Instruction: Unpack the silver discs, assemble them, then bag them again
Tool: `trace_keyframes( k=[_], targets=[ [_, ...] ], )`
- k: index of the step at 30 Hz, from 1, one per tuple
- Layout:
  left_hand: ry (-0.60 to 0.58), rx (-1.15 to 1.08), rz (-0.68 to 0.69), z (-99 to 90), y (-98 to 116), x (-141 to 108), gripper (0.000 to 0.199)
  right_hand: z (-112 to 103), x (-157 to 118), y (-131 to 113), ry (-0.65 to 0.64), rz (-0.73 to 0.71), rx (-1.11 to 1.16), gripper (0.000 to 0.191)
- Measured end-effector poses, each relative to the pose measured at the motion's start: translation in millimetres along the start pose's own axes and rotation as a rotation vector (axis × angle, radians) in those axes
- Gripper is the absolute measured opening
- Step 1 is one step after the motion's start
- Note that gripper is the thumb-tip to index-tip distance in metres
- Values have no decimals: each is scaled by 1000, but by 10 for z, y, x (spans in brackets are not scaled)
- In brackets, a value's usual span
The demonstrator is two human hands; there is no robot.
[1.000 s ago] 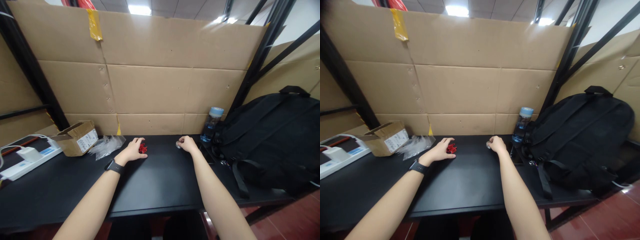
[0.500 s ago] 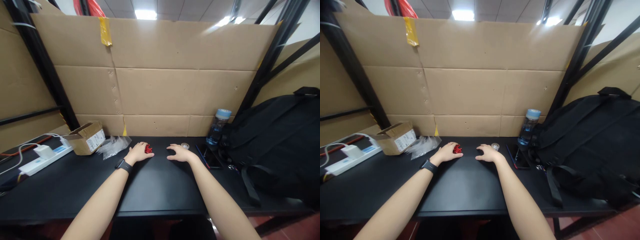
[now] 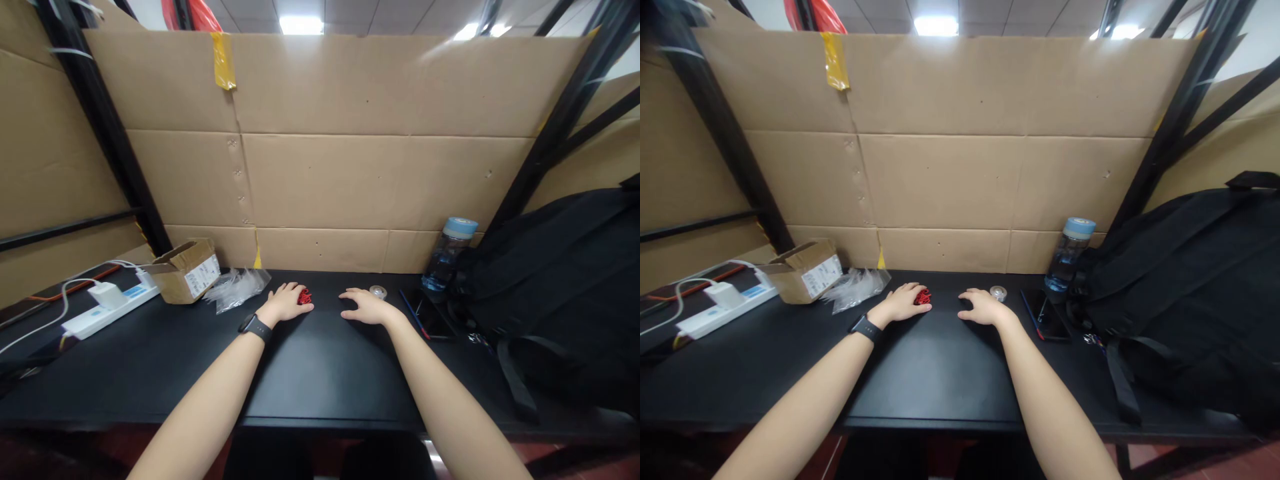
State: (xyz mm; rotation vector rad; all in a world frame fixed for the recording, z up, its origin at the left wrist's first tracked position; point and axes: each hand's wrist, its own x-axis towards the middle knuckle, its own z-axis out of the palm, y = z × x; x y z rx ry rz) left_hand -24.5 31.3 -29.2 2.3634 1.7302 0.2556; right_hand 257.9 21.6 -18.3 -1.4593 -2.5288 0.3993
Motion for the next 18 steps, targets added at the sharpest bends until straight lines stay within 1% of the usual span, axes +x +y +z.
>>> trace_keyframes(
  k=[7,12,18],
  targets=[
    [26,-51,16,41,-38,27,72,18,9,17,14,0,8,60],
    [22,-52,12,66,-69,55,73,19,12,21,6,4,8,62],
    [10,-43,7,46,-38,15,72,38,9,31,11,11,8,63]
  ],
)
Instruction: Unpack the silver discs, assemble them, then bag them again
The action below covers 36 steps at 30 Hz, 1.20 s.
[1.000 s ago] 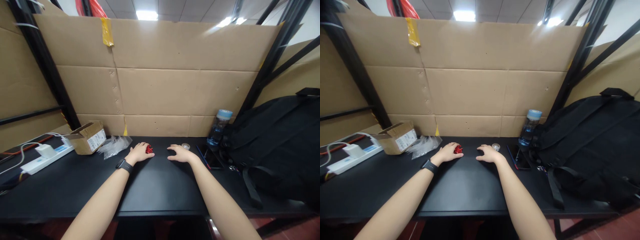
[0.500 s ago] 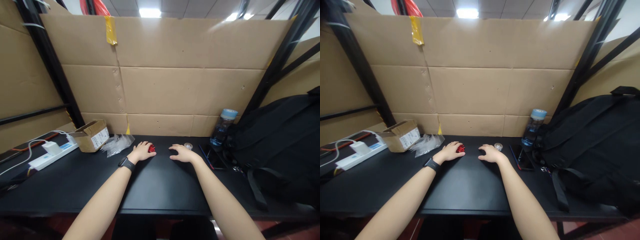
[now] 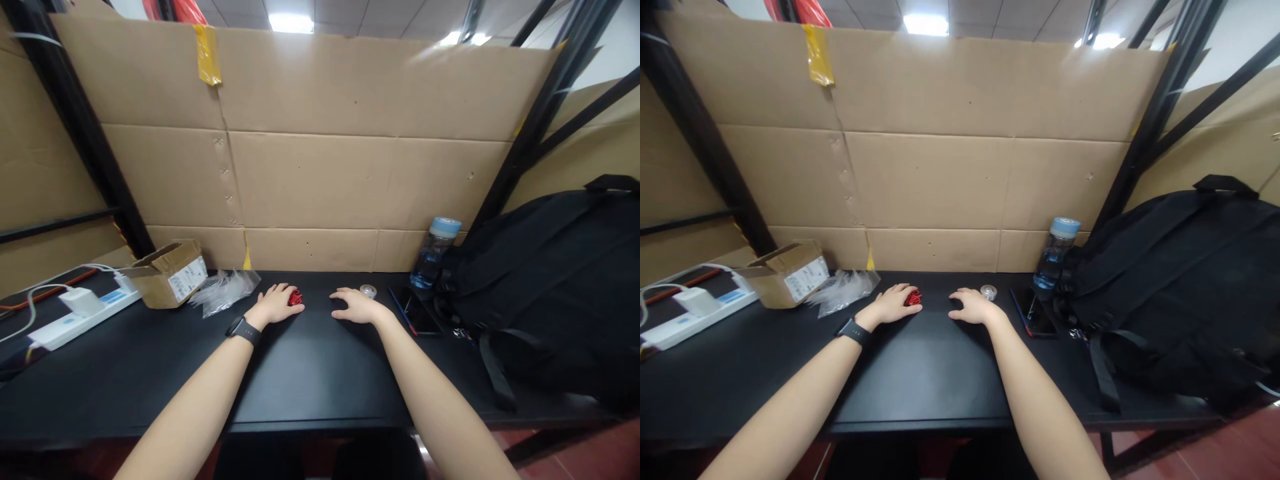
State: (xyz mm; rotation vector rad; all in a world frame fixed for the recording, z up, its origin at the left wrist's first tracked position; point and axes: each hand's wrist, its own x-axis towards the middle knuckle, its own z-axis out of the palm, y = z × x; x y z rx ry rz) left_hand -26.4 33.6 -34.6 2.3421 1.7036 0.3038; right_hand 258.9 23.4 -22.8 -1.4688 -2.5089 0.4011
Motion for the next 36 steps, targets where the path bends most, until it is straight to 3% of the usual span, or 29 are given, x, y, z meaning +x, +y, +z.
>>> trace_keyframes(
  k=[4,6,10,16,25,36],
  targets=[
    [68,-84,40,-61,21,-24,77,-33,-8,-23,51,-74,47,51],
    [134,-121,81,-109,21,-20,64,-73,-19,-17,119,-46,39,42],
    [240,-95,150,-193,1,-7,29,-168,-68,112,251,243,-80,41],
    [230,-63,172,-177,-26,-3,15,-257,-141,402,208,481,-118,47],
    [252,-48,200,-176,18,-12,12,-299,-162,422,198,468,-83,35],
    [444,-274,249,-324,214,-115,18,-339,-190,361,231,451,-157,31]
  ],
)
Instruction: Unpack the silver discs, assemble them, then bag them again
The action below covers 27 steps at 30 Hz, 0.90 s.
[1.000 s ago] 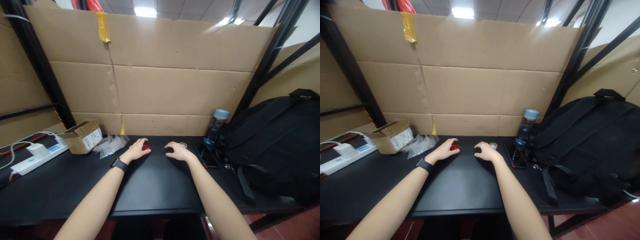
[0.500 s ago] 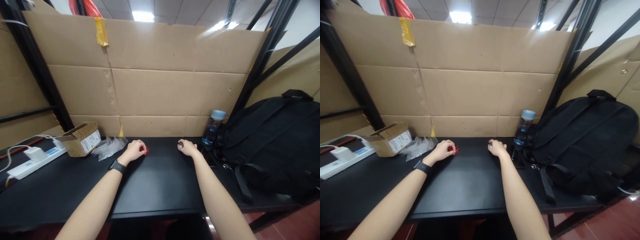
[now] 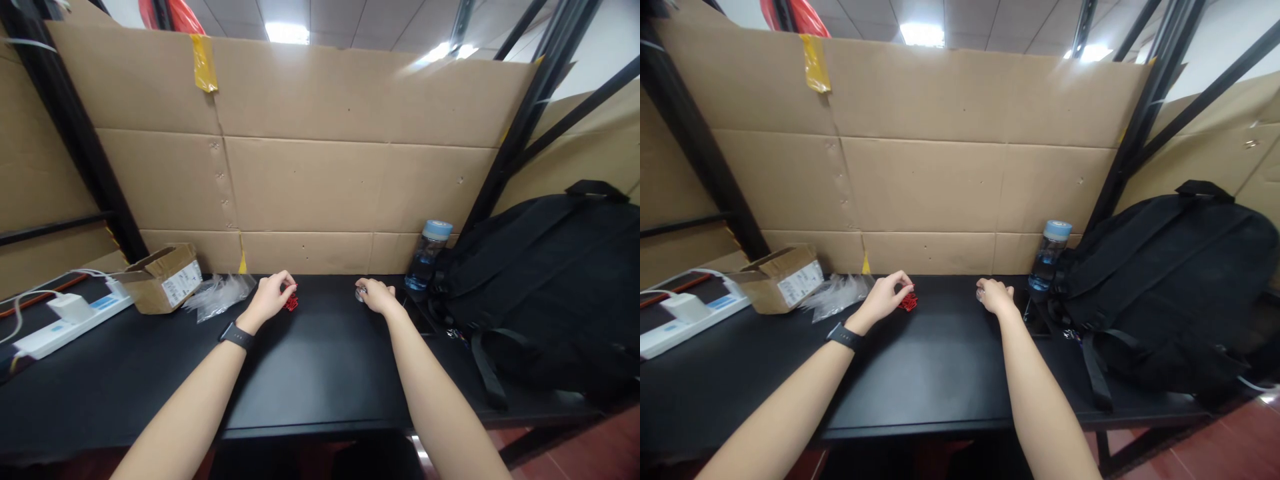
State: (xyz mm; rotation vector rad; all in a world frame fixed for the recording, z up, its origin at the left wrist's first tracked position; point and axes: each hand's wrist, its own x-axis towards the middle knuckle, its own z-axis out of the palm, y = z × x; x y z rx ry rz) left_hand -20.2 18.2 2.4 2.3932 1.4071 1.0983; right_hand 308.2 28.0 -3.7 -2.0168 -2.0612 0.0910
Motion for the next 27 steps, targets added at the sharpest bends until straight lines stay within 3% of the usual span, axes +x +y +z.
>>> trace_keyframes(
  k=[3,7,9,12,18,22,27],
  targets=[
    [16,-31,7,34,12,-2,19,15,14,-28,67,-49,56,31],
    [-33,-312,-54,166,17,-3,22,81,-8,-243,82,-329,413,32],
    [-68,-448,-99,240,26,-4,29,132,-45,-413,79,-391,573,32],
    [-78,-482,-140,319,50,-14,31,212,-113,-661,93,-411,777,34],
    [26,-398,-82,375,121,-26,16,293,-228,-941,60,-421,1127,51],
    [110,-357,23,418,146,-19,9,279,-272,-997,50,-409,1193,49],
    [177,-261,37,451,152,-20,8,262,-286,-1005,41,-408,1186,48]
  ],
)
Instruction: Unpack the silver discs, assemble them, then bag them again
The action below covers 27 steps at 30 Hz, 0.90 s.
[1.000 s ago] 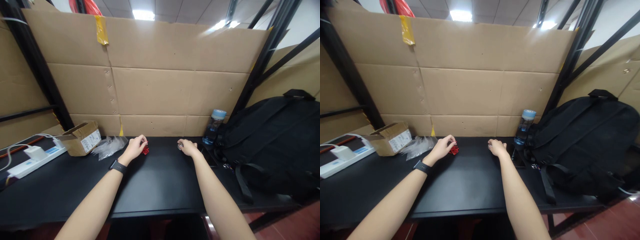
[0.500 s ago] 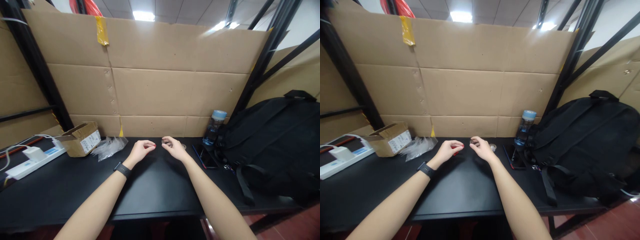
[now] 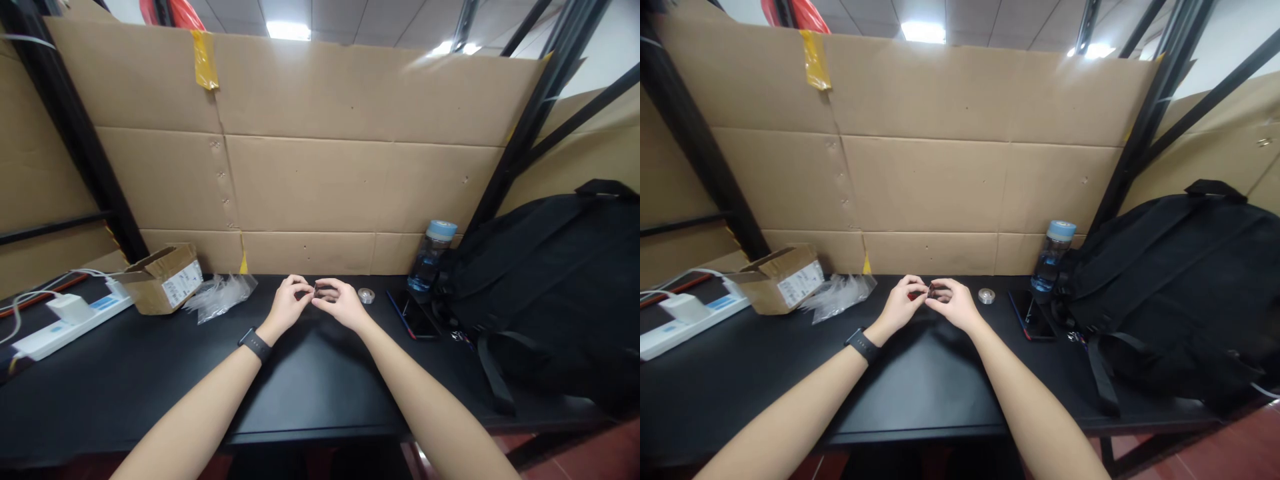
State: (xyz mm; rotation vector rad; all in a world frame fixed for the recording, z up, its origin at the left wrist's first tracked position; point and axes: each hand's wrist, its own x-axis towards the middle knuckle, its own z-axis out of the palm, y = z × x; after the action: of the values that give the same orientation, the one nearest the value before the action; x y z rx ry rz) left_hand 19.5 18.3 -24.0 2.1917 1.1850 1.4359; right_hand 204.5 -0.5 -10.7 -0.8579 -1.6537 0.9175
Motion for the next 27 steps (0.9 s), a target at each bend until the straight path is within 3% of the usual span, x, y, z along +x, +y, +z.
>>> trace_keyframes(
  k=[8,11,17,27],
  targets=[
    [-19,82,52,-28,6,2,9,24,4,87,31,11,13,50],
    [-25,72,31,-20,-12,9,6,19,19,140,68,47,-37,39],
    [-49,55,16,-30,-10,5,8,9,38,154,-22,112,-10,31],
    [-79,286,127,-91,143,-16,6,-69,19,169,-73,-62,-415,18]
  ],
)
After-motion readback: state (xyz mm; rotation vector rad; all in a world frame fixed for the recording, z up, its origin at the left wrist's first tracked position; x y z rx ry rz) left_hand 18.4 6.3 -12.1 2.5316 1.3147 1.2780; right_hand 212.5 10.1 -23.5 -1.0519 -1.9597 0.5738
